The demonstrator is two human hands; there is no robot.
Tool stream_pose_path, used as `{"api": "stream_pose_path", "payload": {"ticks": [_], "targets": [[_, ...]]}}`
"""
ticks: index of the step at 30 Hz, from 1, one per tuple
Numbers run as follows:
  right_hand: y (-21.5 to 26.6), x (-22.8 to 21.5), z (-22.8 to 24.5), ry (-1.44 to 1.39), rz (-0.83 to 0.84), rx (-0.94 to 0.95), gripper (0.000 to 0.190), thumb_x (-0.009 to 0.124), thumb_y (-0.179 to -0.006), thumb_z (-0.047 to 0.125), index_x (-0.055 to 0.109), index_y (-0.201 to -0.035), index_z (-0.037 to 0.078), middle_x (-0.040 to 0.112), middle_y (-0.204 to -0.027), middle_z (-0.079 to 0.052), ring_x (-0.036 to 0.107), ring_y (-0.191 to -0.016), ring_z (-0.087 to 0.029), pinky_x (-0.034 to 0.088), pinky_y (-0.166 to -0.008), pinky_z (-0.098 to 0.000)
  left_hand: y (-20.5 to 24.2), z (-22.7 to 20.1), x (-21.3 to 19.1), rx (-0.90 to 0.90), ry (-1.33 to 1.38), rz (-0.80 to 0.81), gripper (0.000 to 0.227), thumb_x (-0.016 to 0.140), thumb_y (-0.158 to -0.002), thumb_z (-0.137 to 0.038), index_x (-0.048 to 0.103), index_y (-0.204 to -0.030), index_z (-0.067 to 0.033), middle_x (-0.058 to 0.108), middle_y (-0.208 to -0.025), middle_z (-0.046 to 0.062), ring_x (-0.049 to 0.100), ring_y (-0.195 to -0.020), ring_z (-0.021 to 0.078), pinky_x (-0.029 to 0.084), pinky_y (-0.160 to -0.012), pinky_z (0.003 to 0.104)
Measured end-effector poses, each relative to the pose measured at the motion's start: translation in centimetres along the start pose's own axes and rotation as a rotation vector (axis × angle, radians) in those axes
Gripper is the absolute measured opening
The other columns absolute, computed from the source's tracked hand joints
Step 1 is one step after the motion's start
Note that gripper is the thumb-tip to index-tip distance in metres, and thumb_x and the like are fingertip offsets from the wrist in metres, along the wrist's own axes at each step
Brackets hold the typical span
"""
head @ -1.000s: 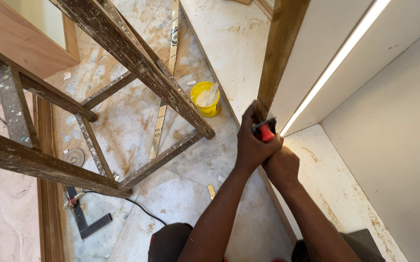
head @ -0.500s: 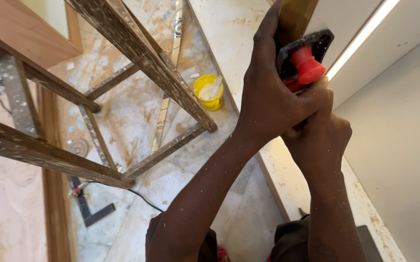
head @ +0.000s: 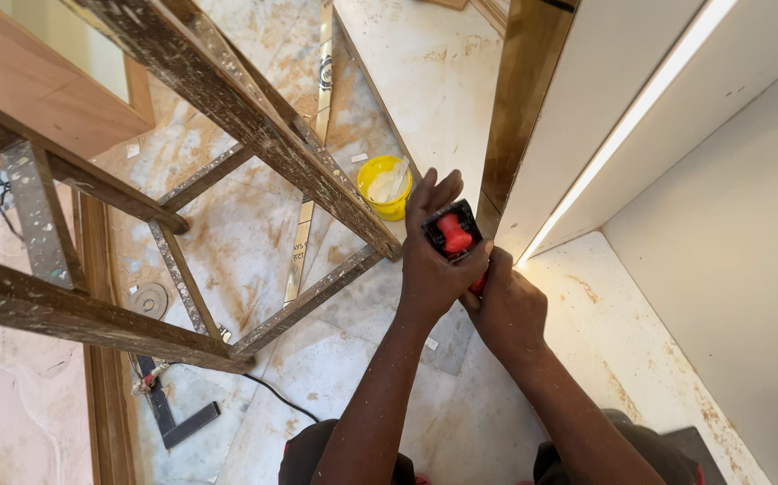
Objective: The person smooths a vertical wooden frame using a hand plane and a chisel. They repeatedly plane the edge, then use a chisel to scrape and refine the surface, alternating between tools to finish the wood.
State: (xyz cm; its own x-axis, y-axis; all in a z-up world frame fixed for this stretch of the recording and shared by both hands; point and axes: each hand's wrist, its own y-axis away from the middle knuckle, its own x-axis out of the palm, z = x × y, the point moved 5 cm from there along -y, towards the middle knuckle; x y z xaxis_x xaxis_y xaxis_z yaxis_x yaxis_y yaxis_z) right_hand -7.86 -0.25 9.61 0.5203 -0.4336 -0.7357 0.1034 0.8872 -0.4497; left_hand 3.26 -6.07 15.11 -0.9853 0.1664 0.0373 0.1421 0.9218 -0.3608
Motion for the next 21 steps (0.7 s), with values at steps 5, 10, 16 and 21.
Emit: {"api": "stream_pose_path", "payload": {"ticks": [5, 10, 16, 21], "targets": [[1.8, 2.1, -2.3, -0.022, 0.047, 0.039, 0.054, 0.079, -0.082, 0.017, 0.05, -0.125, 0.001, 0.068, -0.073, -0.011, 0.069, -0.062, -0.029, 0.053, -0.054, -0.0395, 1.9, 1.5, 0.2, -0.035, -0.032, 0.077, 0.1, 0.079, -0.081, -0.002, 0.022, -0.163, -0.0034, 0.042, -0.165, 0.019, 0.042, -0.156, 0.029, 0.042, -0.126, 0.041], [4.0, 3.3, -4.2, -0.027, 0.02, 0.061, 0.051, 0.077, -0.081, 0.014, 0.05, -0.12, -0.003, 0.068, -0.075, -0.014, 0.069, -0.061, -0.031, 0.053, -0.052, -0.0405, 2.9, 2.8, 1.9, -0.191, -0.089, 0.106, 0.102, 0.083, -0.08, -0.017, 0.023, -0.162, -0.0049, 0.035, -0.167, 0.016, 0.049, -0.148, 0.027, 0.051, -0.116, 0.039], [5.5, 6.4, -8.2, 0.023, 0.155, 0.198, 0.039, 0.069, -0.09, 0.013, 0.046, -0.117, -0.005, 0.067, -0.07, -0.014, 0.068, -0.059, -0.033, 0.053, -0.05, -0.043, 3.3, 7.0, 3.0, -0.194, -0.28, 0.058, 0.107, 0.089, -0.078, -0.018, 0.023, -0.162, -0.0035, 0.039, -0.162, 0.02, 0.045, -0.147, 0.0296, 0.047, -0.115, 0.04], [5.8, 8.6, -9.8, 0.027, 0.185, 0.256, 0.026, 0.057, -0.101, 0.015, 0.046, -0.115, -0.004, 0.066, -0.069, -0.015, 0.066, -0.057, -0.034, 0.052, -0.048, -0.0455, 4.1, 10.8, 3.5, -0.33, -0.161, 0.034, 0.106, 0.087, -0.075, -0.023, 0.027, -0.16, -0.0037, 0.051, -0.147, 0.017, 0.058, -0.133, 0.0256, 0.053, -0.107, 0.037]]}}
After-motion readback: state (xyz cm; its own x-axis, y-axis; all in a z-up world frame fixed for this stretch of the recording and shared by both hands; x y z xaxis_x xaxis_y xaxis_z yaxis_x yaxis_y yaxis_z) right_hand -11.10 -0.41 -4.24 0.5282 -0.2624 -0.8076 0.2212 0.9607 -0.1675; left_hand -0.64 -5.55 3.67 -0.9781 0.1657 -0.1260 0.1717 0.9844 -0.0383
